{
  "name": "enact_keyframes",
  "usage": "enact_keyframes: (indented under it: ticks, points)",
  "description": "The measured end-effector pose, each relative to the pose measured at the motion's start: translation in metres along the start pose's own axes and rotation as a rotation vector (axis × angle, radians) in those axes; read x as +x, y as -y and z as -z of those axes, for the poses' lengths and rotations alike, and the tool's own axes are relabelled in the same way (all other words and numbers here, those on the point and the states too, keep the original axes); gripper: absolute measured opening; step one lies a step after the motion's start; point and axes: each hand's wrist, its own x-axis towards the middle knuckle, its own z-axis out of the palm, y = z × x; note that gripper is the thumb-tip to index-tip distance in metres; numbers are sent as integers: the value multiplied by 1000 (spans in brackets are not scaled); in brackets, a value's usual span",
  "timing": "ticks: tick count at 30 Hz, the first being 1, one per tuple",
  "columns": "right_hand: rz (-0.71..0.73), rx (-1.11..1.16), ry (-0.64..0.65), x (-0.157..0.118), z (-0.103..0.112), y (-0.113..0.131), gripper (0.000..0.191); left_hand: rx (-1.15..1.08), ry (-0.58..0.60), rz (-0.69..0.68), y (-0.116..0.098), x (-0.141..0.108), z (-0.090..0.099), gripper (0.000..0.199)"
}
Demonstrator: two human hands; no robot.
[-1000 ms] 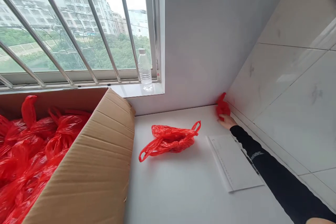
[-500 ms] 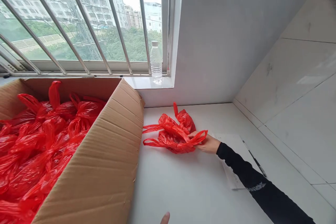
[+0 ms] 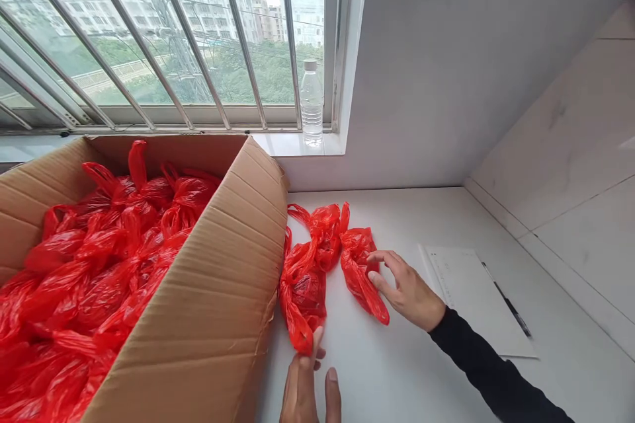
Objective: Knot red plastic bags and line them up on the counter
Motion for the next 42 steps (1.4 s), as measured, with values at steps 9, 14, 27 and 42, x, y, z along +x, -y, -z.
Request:
enact_keyframes:
  ticks: [9,14,27,42]
  points:
    - [-63,187,90,-11,-39,-3,57,-56,213,10,0,1,-8,37]
    - [-151,408,173,-45,-44,8,42,-179,310,332,-21,23,-10,49]
    - [-397,260,-143,-177,-51,-61,28,-227,329,340,-6,29,-26,31]
    - [-307,173,-212,-169,-55,-55,23,-446,348,251,9,20,-29,12]
